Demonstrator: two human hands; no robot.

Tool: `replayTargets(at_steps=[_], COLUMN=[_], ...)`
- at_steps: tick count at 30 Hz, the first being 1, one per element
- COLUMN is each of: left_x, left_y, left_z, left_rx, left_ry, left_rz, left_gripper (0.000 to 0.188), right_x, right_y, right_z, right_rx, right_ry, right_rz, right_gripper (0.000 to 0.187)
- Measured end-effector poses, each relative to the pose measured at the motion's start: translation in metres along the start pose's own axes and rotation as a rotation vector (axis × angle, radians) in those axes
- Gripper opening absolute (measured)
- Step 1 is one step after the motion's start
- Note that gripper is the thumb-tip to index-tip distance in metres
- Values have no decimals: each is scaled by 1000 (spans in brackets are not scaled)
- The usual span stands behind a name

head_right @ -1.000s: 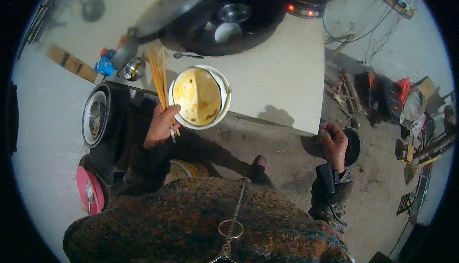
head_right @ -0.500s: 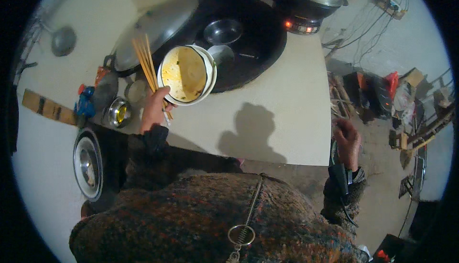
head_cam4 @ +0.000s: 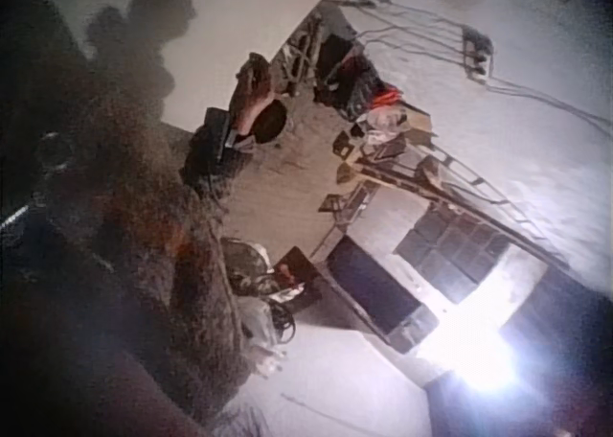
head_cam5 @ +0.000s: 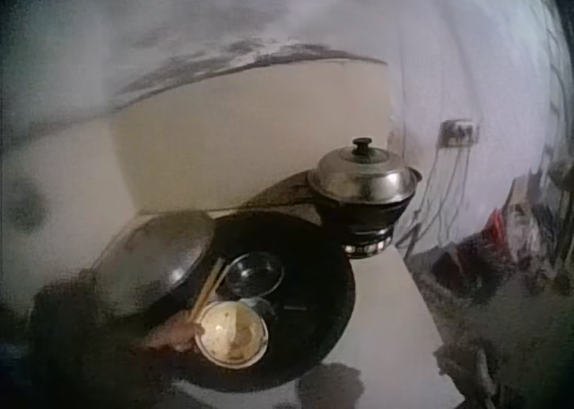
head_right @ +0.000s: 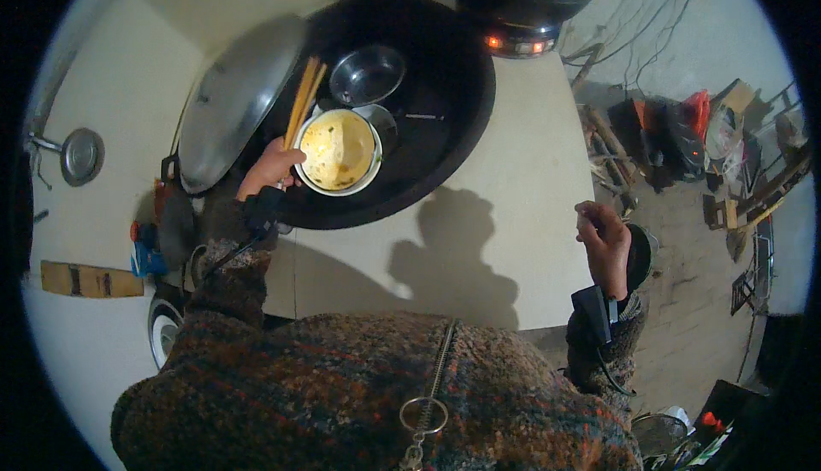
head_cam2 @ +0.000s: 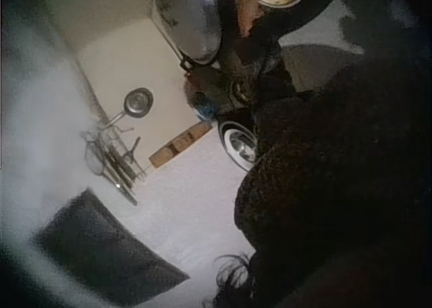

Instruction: The person handles bowls, chopsticks, and a cleaver in a kitchen, moving items between a table and a stove area. They transfer food between bowls, pick up a cleaver with food residue, and place items on the stove.

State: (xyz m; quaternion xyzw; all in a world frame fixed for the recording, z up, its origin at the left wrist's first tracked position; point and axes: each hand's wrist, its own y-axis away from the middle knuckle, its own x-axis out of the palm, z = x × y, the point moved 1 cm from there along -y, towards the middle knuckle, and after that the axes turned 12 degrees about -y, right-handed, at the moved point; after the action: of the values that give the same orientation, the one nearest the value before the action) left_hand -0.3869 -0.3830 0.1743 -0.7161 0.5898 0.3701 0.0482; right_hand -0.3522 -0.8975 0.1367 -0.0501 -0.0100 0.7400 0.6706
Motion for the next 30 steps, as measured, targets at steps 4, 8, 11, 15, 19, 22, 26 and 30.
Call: replayTargets(at_steps=[4,8,11,15,19,22,26,30], left_x=[12,29,40,50,53,56,50,38], left_y=[-22,-59,-79,-88,-82,-67,-52,-48], left_z=[-5,5,23,44,42,33,18,-1], left_rx=[-53,-112,-70,-152,-164,-172,-133,-102], left_ry=[-186,-262,-325,-408,-470,-505,-408,-314], left_rz=[138,256,355,381,373,320,332,254], left_gripper=[33,35,37,42,37,35,33,31], right_x=[-2,-4,-6,-4,1,6,10,3], right_y=[-5,-12,-13,-11,-14,-12,-18,-69], right_z=[0,-2,1,8,16,26,44,69], right_rx=[129,104,127,176,141,155,121,-81], right_ry=[-92,-94,24,-8,-48,-69,-35,142], right_rz=[30,56,34,39,38,36,44,2], right_gripper=[17,17,16,15,14,14,15,17])
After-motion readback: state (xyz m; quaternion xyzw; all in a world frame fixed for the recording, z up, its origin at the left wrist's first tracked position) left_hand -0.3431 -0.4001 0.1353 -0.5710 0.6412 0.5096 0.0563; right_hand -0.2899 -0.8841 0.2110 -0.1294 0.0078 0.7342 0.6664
